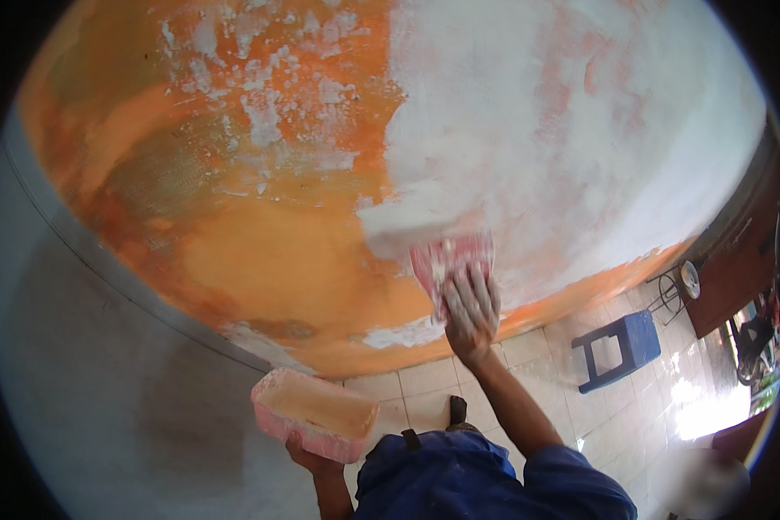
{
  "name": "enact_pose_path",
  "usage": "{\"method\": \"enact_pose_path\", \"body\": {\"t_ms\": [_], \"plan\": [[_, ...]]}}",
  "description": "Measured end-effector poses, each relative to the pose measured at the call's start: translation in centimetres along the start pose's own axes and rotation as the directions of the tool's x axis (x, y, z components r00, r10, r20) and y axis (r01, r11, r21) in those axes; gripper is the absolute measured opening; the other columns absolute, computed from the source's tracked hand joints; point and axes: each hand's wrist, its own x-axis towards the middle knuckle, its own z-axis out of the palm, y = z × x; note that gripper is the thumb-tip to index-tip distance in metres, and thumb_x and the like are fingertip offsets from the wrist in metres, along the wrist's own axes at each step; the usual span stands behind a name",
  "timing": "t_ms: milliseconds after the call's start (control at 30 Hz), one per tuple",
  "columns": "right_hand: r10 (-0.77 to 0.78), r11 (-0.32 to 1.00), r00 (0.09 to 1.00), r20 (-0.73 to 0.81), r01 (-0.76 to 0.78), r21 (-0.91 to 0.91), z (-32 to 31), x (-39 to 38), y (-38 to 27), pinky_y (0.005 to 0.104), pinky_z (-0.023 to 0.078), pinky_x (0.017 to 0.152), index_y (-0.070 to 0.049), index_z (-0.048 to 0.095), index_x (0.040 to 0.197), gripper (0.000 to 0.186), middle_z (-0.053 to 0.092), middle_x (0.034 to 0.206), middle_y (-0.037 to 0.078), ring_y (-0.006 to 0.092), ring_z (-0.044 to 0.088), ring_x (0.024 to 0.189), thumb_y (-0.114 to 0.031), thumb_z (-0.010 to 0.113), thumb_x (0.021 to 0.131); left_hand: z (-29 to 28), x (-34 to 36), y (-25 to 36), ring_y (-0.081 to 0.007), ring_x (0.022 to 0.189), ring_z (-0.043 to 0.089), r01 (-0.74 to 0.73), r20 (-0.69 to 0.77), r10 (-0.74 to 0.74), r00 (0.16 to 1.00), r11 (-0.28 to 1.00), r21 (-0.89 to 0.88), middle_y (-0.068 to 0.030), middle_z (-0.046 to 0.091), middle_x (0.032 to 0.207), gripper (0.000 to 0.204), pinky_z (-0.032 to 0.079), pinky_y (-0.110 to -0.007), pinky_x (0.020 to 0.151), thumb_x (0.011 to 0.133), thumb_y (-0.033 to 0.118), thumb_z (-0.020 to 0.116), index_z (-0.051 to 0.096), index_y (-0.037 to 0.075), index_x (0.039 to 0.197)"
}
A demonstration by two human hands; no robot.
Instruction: The person applies plaster to a wall using a putty knife and a plastic container to hold the plaster mixture.
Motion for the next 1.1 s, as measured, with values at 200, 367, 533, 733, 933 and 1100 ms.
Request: {"method": "enact_pose_path", "body": {"t_ms": [200,367,533,733,933,1100], "plan": [[-0.136,0.991,0.984,-0.112,0.137,0.002,3.4,8.0,0.4,0.0500,0.035,0.102,-0.006,0.062,0.115,0.039,0.056,0.126,0.010,0.0330,0.050,0.121,0.003,0.052,0.078,0.6,0.7,-1.1,-0.0337,0.120,0.044,0.013,0.023,-0.014,1.000,1.000,0.007,-0.0139,0.043,0.131,0.079,0.041,-0.049,0.098,0.074,0.044,0.060,0.031,0.008,0.137],[-0.029,0.996,0.985,0.172,0.015,0.084,5.8,-4.4,0.8,0.0500,0.030,0.106,-0.003,0.062,0.113,0.044,0.055,0.128,0.011,0.0347,0.045,0.126,0.007,0.049,0.072,-0.3,0.7,-1.5,-0.0339,0.119,0.045,-0.028,-0.013,0.027,1.000,0.999,-0.031,-0.0147,0.043,0.131,0.078,0.042,-0.048,0.096,0.075,0.043,0.059,0.030,0.006,0.137],[0.040,0.991,0.952,0.302,-0.077,0.111,2.5,-13.1,0.6,0.0486,0.033,0.104,-0.004,0.063,0.107,0.036,0.060,0.121,0.010,0.0314,0.049,0.123,0.007,0.051,0.076,-1.5,-0.1,-1.2,-0.0341,0.118,0.044,-0.061,0.003,0.061,0.998,0.998,0.035,-0.0154,0.040,0.131,0.072,0.040,-0.049,0.097,0.081,0.048,0.049,0.028,0.008,0.138],[-0.005,1.000,0.998,-0.062,0.004,-0.012,0.6,1.4,2.4,0.0496,0.038,0.101,-0.004,0.068,0.100,0.026,0.064,0.113,0.013,0.0338,0.056,0.115,0.006,0.054,0.081,-0.9,0.1,-1.6,-0.0331,0.120,0.044,-0.034,-0.012,0.035,0.999,0.999,0.033,-0.0139,0.042,0.132,0.079,0.042,-0.048,0.097,0.075,0.046,0.058,0.029,0.007,0.138],[-0.028,0.999,1.000,0.012,0.029,-0.032,3.7,0.5,5.7,0.0501,0.035,0.103,-0.004,0.065,0.108,0.032,0.061,0.120,0.012,0.0347,0.051,0.120,0.005,0.053,0.079,0.3,1.2,-2.1,-0.0327,0.120,0.044,-0.008,0.034,0.006,0.999,0.999,0.050,-0.0135,0.042,0.132,0.080,0.041,-0.047,0.097,0.074,0.047,0.058,0.030,0.007,0.138],[0.112,0.992,0.952,0.286,-0.126,0.032,2.4,-14.2,4.6,0.0477,0.038,0.101,-0.005,0.065,0.106,0.033,0.062,0.117,0.011,0.0323,0.053,0.118,0.006,0.053,0.078,0.4,1.0,-2.1,-0.0332,0.121,0.042,-0.044,0.035,0.042,0.998,0.998,0.050,-0.0144,0.040,0.132,0.078,0.039,-0.048,0.099,0.078,0.049,0.053,0.028,0.008,0.139]]}}
